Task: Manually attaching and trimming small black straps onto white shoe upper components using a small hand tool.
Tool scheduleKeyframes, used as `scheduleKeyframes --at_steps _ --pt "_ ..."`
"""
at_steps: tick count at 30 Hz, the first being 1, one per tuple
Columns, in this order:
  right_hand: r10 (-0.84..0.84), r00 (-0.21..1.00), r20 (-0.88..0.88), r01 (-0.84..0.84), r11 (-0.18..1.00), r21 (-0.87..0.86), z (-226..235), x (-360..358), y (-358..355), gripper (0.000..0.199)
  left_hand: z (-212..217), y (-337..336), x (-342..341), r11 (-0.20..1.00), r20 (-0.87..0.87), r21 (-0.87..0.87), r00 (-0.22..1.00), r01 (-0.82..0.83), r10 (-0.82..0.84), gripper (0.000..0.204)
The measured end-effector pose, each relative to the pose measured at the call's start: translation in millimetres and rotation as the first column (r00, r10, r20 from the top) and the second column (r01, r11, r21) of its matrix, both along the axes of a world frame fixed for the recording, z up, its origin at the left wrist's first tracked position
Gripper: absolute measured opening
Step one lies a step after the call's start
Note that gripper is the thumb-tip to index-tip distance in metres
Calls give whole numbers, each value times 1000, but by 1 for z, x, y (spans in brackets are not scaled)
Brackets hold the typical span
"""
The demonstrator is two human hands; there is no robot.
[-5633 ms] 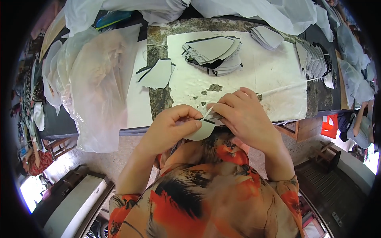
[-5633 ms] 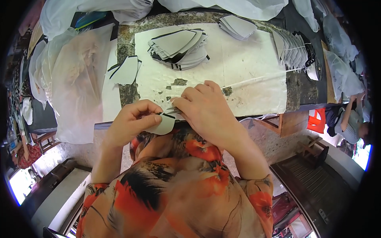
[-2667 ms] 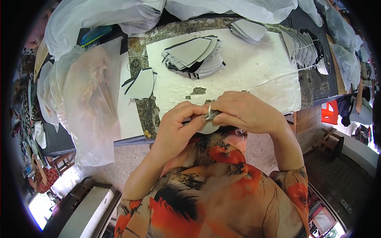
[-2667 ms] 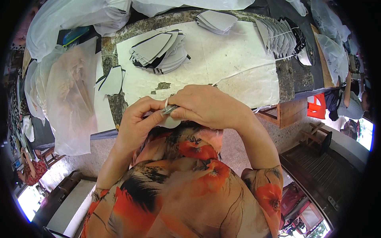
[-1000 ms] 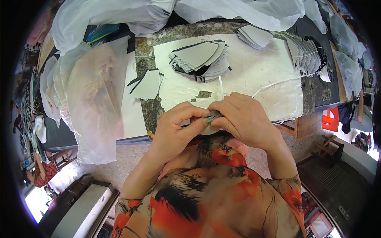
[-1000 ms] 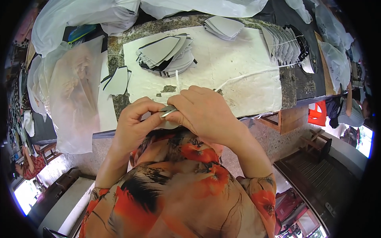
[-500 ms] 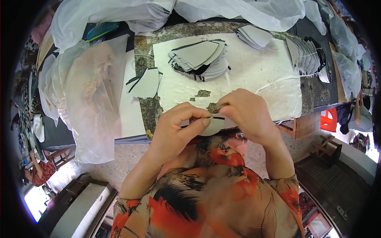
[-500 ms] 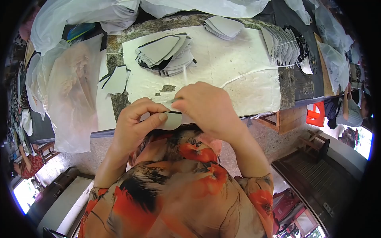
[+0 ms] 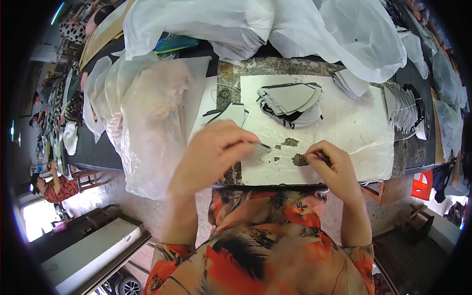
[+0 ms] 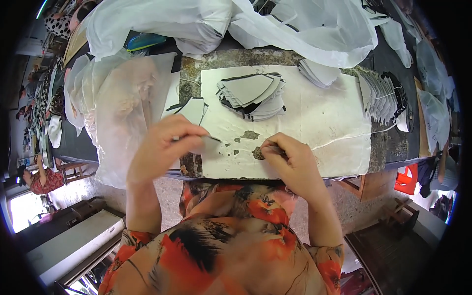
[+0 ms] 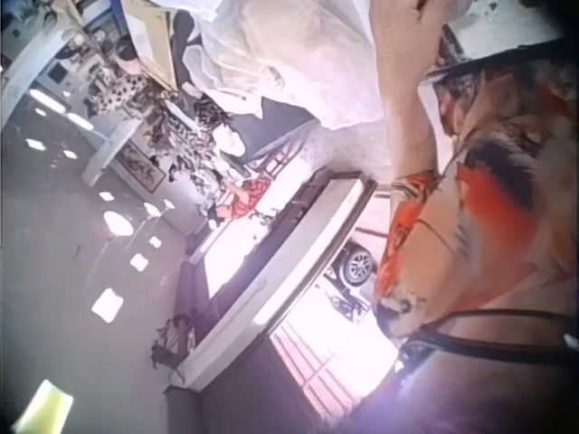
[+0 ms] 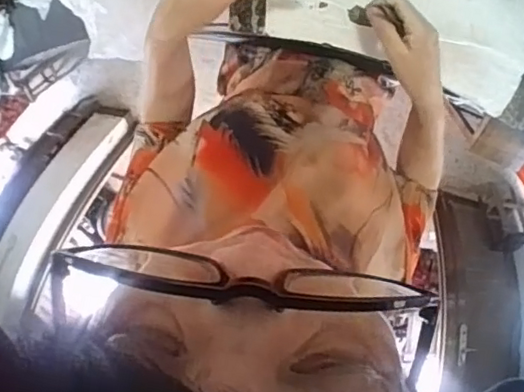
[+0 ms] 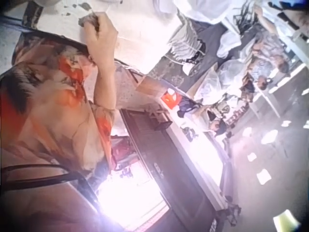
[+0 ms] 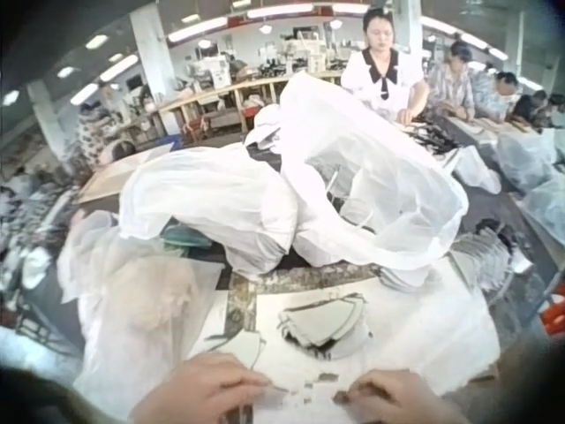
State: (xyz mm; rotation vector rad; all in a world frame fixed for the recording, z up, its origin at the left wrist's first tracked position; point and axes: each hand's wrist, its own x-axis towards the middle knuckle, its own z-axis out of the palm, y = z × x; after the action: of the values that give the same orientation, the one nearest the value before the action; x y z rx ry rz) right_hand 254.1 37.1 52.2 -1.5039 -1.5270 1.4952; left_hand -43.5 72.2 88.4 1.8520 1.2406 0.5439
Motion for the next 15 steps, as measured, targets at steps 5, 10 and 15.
scheduleKeyframes --at_steps 5,10,15 --pt "113 992 54 -116 992 42 -11 -8 0 14 -10 38 -6 962 -272 273 958 -13 90 32" --pt "101 994 52 -102 995 19 -15 -6 -2 19 -35 62 33 944 -125 309 979 -114 159 44" --pt "78 996 39 -80 996 49 -11 -6 1 17 -54 80 56 946 -170 322 983 -16 74 47"
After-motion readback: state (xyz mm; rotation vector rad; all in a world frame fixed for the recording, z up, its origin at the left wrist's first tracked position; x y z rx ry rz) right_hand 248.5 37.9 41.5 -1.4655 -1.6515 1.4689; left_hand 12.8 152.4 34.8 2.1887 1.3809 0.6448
